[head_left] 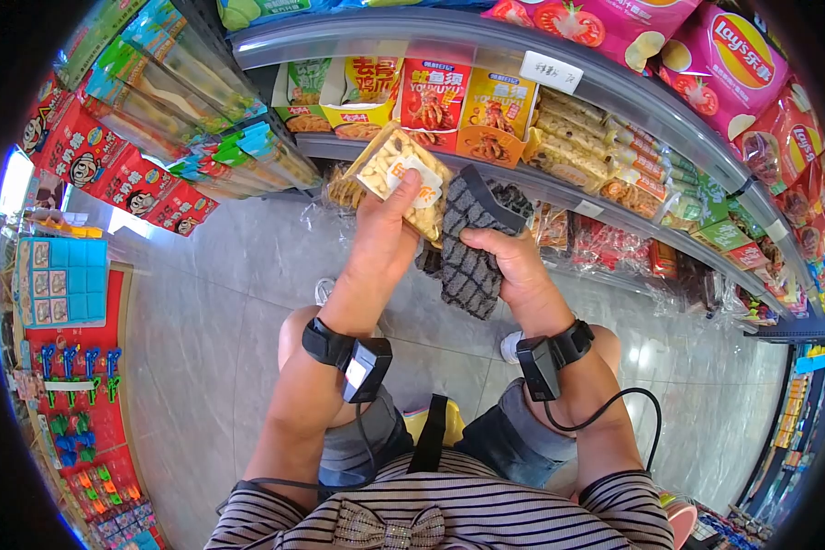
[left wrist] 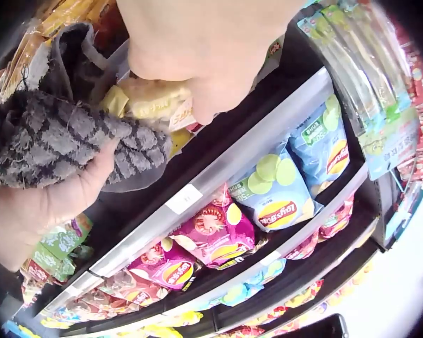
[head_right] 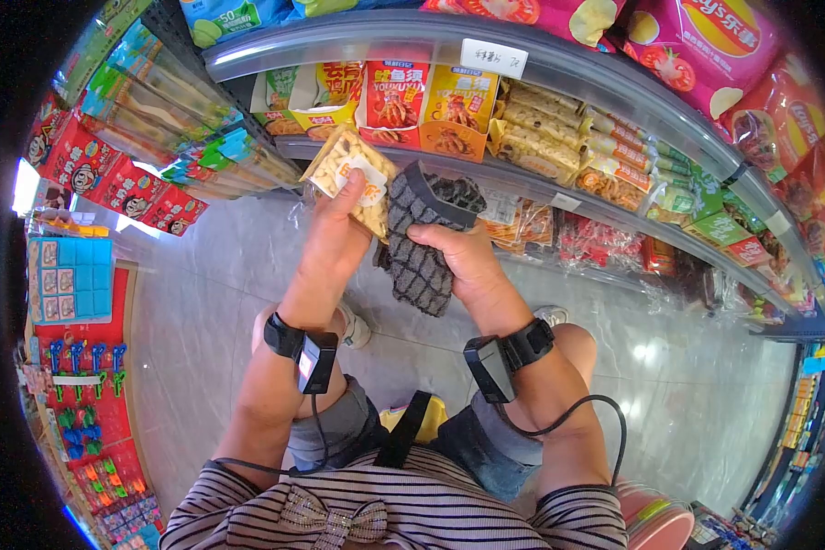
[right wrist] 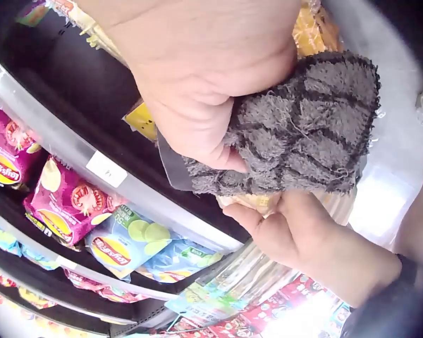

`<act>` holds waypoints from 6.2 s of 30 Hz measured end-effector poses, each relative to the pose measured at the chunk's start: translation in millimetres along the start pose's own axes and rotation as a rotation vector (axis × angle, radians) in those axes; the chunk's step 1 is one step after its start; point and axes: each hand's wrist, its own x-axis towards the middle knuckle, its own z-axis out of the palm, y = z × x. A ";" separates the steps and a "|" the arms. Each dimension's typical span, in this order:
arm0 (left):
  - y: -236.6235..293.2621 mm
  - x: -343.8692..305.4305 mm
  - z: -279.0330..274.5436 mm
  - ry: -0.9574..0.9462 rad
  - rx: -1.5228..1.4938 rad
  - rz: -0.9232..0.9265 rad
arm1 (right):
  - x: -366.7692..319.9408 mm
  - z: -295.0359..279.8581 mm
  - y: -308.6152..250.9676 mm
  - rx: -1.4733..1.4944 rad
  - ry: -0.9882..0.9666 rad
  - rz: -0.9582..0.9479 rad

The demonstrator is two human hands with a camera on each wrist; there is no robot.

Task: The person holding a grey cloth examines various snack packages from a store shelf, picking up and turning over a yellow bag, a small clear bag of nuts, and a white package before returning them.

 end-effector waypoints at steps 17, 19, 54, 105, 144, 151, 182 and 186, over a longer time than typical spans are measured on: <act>-0.5 3.0 -1.1 0.069 0.059 0.165 | -9.7 -24.9 -11.8 0.316 -0.085 0.105; -16.4 -5.5 9.6 0.028 0.109 0.137 | -8.1 -20.0 -4.0 0.227 -0.089 0.077; -63.7 87.1 137.3 -1.026 1.825 1.380 | -24.6 -54.0 30.6 -0.841 0.031 0.182; -105.1 214.4 150.4 -0.845 2.019 1.350 | -24.8 -41.2 3.0 -1.048 0.018 0.258; -166.0 98.5 203.0 -0.962 2.102 0.831 | -27.4 -31.4 -2.3 -0.992 0.043 0.145; -183.5 80.1 197.4 -0.964 2.379 0.885 | -25.2 -33.9 -2.6 -1.094 -0.054 0.129; -4.0 -40.1 56.4 -0.258 0.600 -0.404 | -14.5 -77.3 29.5 -0.760 0.060 -0.136; 4.2 -35.6 25.2 -0.299 0.427 -0.419 | -15.0 -85.7 -2.0 -0.654 0.185 0.016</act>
